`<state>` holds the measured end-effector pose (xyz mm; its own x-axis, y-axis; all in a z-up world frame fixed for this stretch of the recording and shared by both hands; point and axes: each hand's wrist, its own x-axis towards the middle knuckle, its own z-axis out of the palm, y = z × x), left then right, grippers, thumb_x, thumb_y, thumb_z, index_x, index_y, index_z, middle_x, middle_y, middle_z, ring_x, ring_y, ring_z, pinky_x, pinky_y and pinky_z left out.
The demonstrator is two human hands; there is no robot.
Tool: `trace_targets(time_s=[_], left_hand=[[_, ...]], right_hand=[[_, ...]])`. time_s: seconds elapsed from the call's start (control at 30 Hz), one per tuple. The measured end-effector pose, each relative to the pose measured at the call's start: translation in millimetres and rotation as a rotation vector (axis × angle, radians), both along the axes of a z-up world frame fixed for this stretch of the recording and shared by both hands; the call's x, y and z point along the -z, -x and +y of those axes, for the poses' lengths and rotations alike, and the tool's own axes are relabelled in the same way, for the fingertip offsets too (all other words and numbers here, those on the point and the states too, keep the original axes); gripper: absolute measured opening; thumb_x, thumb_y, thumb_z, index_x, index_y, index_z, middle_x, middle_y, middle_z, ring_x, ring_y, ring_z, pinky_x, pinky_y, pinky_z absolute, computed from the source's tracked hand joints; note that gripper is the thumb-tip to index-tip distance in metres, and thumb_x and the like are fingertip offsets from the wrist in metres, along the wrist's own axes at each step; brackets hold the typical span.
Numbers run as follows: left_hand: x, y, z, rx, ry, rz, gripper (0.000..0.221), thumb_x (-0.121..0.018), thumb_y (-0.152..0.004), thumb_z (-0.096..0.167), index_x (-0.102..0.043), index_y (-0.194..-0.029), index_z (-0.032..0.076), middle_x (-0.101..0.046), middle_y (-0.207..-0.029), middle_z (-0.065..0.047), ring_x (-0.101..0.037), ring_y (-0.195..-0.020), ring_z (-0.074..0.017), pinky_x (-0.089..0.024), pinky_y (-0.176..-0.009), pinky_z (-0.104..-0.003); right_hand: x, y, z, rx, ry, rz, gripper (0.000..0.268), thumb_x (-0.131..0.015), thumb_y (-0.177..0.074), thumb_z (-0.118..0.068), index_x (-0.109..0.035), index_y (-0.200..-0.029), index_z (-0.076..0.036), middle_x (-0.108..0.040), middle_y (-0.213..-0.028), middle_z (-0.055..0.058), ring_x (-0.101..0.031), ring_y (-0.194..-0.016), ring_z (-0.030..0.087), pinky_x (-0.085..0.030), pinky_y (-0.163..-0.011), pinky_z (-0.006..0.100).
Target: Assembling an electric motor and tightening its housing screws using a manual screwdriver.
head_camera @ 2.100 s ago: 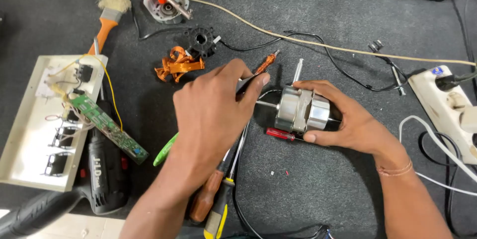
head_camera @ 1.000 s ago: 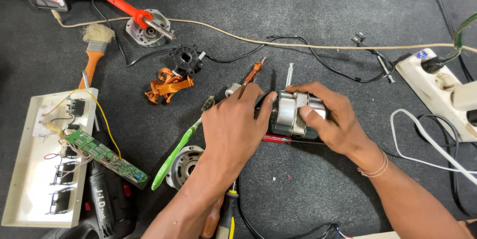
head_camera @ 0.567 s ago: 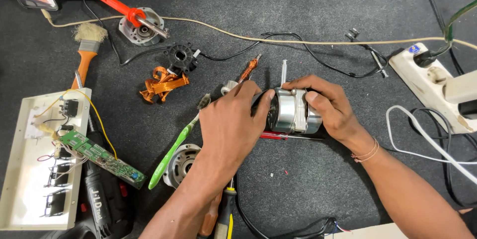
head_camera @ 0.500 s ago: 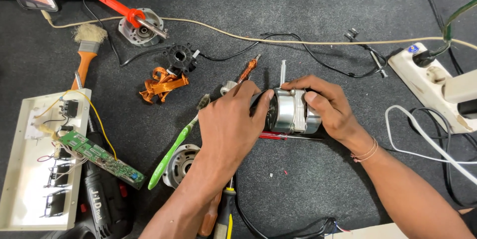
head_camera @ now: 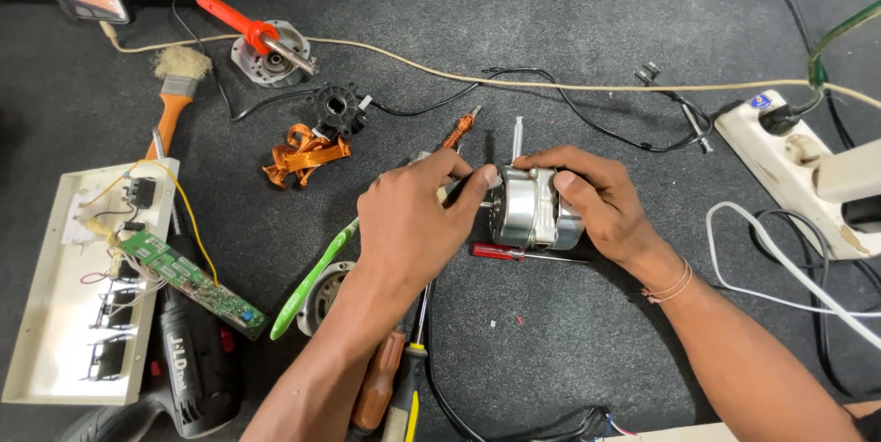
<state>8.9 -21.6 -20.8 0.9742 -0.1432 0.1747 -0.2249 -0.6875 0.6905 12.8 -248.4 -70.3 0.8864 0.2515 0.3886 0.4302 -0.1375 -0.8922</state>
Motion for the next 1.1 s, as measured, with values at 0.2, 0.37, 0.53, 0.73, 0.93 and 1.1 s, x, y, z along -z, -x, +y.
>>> trace_targets(time_s=[0.2, 0.37, 0.53, 0.73, 0.93, 1.1], left_hand=[[-7, 2, -1, 0.016, 0.044, -0.001, 0.023, -0.069, -0.091, 0.037, -0.075, -0.082, 0.016, -0.077, -0.074, -0.009, -0.075, -0.065, -0.0348, -0.056, -0.057, -0.044], [-5, -1, 1, -0.025, 0.176, 0.082, 0.023, -0.070, -0.089, 0.037, -0.073, -0.078, 0.017, -0.073, -0.064, -0.002, -0.071, -0.059, -0.0268, -0.054, -0.056, -0.038], [-9, -1, 1, -0.062, 0.339, 0.102, 0.025, -0.072, -0.091, 0.038, -0.073, -0.075, 0.019, -0.070, -0.058, 0.000, -0.063, -0.055, -0.0131, -0.051, -0.054, -0.030], [7, 1, -4, -0.014, -0.052, -0.164, 0.025, -0.066, -0.095, 0.040, -0.073, -0.088, 0.017, -0.077, -0.079, -0.009, -0.075, -0.066, -0.0311, -0.057, -0.054, -0.042], [13, -3, -1, -0.059, -0.103, -0.250, 0.026, -0.066, -0.096, 0.040, -0.073, -0.090, 0.016, -0.075, -0.077, -0.008, -0.074, -0.064, -0.0305, -0.057, -0.051, -0.043], [22, -8, 3, -0.153, -0.184, -0.321, 0.022, -0.062, -0.097, 0.041, -0.068, -0.089, 0.021, -0.069, -0.075, 0.000, -0.072, -0.064, -0.0242, -0.056, -0.054, -0.039]], right_hand=[[-10, -1, 3, 0.022, 0.010, 0.000, 0.035, -0.047, -0.102, -0.019, -0.075, -0.116, -0.003, -0.068, -0.070, 0.011, -0.051, -0.062, 0.010, -0.041, -0.056, 0.028], [-13, -1, 7, 0.007, 0.011, 0.005, 0.036, -0.046, -0.103, -0.018, -0.075, -0.118, -0.003, -0.060, -0.059, 0.010, -0.045, -0.056, 0.009, -0.038, -0.054, 0.026], [-17, 0, 6, 0.025, 0.021, 0.020, 0.034, -0.048, -0.102, -0.019, -0.075, -0.116, -0.004, -0.059, -0.057, 0.008, -0.044, -0.056, 0.007, -0.037, -0.054, 0.025], [-13, -1, 4, 0.021, 0.040, 0.063, 0.035, -0.047, -0.103, -0.021, -0.075, -0.119, -0.006, -0.066, -0.068, 0.010, -0.051, -0.066, 0.009, -0.042, -0.062, 0.026], [-14, -1, 2, 0.028, 0.082, 0.073, 0.034, -0.049, -0.102, -0.022, -0.075, -0.118, -0.007, -0.069, -0.076, 0.011, -0.055, -0.072, 0.012, -0.045, -0.065, 0.030], [-15, -1, 2, 0.044, 0.084, 0.098, 0.035, -0.048, -0.102, -0.023, -0.075, -0.118, -0.008, -0.069, -0.077, 0.012, -0.056, -0.072, 0.013, -0.047, -0.068, 0.031]])
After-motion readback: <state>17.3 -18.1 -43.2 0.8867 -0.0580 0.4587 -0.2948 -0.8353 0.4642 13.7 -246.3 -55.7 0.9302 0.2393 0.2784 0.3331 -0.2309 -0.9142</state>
